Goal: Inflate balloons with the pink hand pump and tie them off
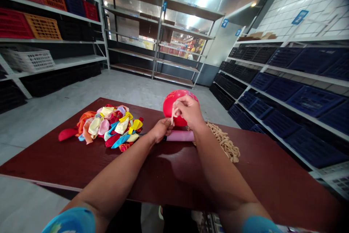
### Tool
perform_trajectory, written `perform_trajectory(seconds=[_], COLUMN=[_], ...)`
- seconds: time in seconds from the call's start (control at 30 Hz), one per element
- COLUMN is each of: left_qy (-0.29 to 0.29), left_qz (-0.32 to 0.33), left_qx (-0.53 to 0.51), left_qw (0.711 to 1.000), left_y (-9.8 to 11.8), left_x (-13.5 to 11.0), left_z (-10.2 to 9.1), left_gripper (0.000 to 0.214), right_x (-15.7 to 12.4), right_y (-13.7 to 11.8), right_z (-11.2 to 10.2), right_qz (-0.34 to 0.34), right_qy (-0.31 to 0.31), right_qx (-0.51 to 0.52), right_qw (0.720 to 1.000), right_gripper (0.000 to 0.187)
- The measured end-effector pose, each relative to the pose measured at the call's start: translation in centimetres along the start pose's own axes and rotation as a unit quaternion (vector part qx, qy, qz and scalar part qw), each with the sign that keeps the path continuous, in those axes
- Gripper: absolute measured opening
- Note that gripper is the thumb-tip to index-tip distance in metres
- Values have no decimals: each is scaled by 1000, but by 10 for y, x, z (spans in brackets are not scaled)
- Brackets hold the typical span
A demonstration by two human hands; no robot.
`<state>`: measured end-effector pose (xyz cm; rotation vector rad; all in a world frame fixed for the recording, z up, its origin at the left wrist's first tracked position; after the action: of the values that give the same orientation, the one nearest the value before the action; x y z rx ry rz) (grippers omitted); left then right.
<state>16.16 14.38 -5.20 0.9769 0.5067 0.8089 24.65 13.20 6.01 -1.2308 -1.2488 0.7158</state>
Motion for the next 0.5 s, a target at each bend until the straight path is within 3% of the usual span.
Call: perform_trajectory(seconds=[0.13,0.2,0.33,0.43,0.5], left_qy=[14,7,-11,17,46], left_qz=[-5,-15,-38,-35,-29], left_qx=[-51,-86,-162,-201,-215], left_qw=[999,996,986,979,975], left_y=[-1,0,5,11,16], left_x=[2,3,4,5,6], left_z=[-5,-7,-9,-14,-17], left_gripper=[22,23,20,16,14], right_x=[-6,-9,-18,-27,-32], right_y=[-5,-9,-10,6,22], right_z=[45,53,37,14,5], right_qz=[-39,-82,-126,-91,-54], right_qy=[-188,-220,-137,-30,-6], right_qx=[-75,-95,-78,-120,-175], right_qw=[979,967,979,988,983], right_gripper=[29,34,27,39,42])
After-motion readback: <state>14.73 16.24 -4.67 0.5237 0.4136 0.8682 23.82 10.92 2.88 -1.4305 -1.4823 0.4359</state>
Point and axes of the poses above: each hand's wrist, its own x-axis towards the middle knuckle, its own z-axis out of the palm, y = z × x, the point moved 5 cm from there along x, towards the middle knuckle, and after that the axes turned 2 degrees about y, right-handed, at the moved point
